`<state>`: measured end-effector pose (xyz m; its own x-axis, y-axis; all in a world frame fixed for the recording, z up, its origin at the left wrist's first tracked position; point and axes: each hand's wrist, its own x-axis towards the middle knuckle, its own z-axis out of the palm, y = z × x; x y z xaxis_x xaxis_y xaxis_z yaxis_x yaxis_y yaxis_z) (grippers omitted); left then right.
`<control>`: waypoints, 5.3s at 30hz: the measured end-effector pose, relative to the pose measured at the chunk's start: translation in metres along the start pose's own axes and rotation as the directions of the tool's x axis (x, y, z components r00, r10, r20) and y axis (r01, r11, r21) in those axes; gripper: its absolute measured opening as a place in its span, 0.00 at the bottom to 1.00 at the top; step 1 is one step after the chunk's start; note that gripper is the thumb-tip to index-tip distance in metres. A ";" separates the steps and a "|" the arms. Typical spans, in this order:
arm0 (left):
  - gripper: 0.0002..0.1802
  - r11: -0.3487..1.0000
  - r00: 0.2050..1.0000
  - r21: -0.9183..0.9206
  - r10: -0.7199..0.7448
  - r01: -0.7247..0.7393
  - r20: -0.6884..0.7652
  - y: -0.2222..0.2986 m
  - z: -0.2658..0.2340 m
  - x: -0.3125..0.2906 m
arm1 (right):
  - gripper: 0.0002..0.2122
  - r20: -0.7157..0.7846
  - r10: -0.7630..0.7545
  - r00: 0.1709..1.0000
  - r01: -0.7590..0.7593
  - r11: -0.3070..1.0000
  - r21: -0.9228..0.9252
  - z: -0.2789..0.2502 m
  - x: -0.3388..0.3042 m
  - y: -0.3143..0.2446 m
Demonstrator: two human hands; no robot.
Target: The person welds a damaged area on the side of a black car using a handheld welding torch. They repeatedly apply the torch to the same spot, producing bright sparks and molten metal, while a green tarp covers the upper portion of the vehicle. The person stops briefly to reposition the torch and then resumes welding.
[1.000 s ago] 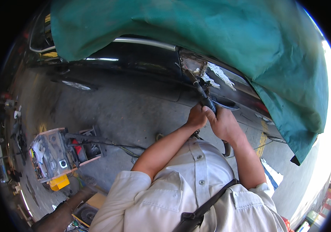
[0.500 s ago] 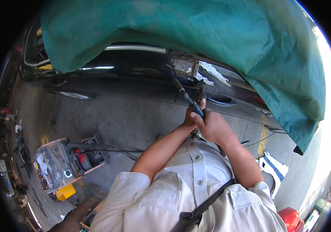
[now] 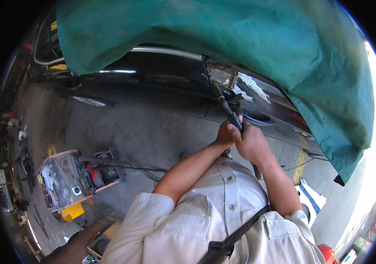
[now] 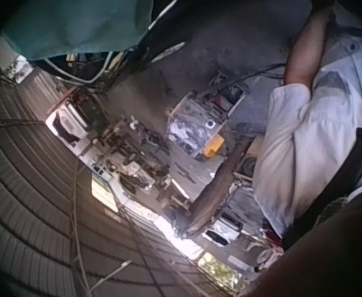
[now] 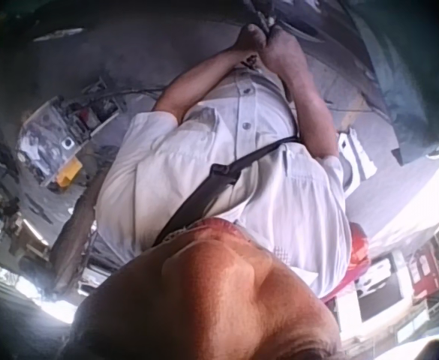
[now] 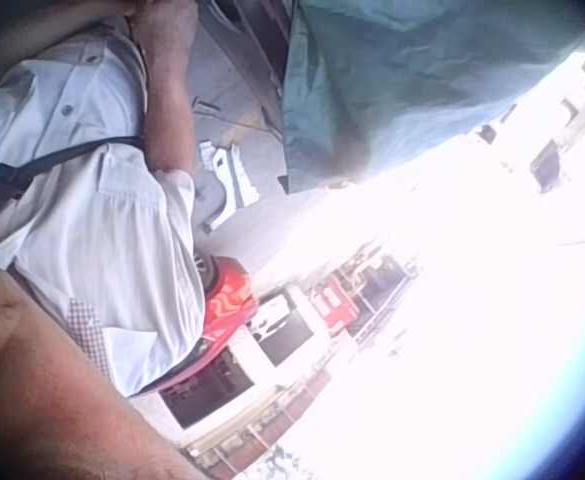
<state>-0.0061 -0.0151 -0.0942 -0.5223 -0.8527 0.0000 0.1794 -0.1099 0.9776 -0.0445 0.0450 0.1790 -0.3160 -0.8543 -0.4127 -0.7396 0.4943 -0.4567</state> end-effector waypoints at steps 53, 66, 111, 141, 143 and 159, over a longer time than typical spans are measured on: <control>0.23 0.866 0.994 0.495 -0.098 0.065 0.041 0.059 -0.002 -0.010 | 0.32 -0.007 -0.036 0.999 0.036 0.999 0.029 -0.008 0.011 -0.011; 0.24 0.887 0.989 0.454 -0.132 0.086 0.070 0.082 -0.003 -0.014 | 0.32 -0.022 -0.037 0.999 0.038 0.999 0.036 -0.007 0.012 -0.005; 0.24 0.895 0.980 0.421 -0.191 0.150 0.058 0.093 -0.005 -0.015 | 0.30 -0.006 -0.061 0.998 0.061 0.998 0.022 -0.013 0.011 -0.009; 0.24 0.895 0.985 0.427 -0.164 0.129 0.046 0.092 -0.004 -0.015 | 0.31 0.007 -0.052 0.999 0.052 0.999 0.012 -0.011 0.011 -0.007; 0.24 0.895 0.985 0.425 -0.167 0.133 0.042 0.092 -0.004 -0.016 | 0.31 0.006 -0.041 0.999 0.041 0.999 0.010 -0.011 0.011 -0.009; 0.20 0.912 0.994 0.403 -0.101 0.076 0.042 0.083 -0.003 -0.013 | 0.31 -0.040 -0.067 0.997 0.070 0.996 0.059 -0.001 0.009 0.005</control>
<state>0.0185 -0.0148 -0.0142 -0.5724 -0.8150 -0.0902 -0.2121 0.0409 0.9764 -0.0520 0.0396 0.1741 -0.2887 -0.8914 -0.3494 -0.7238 0.4421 -0.5298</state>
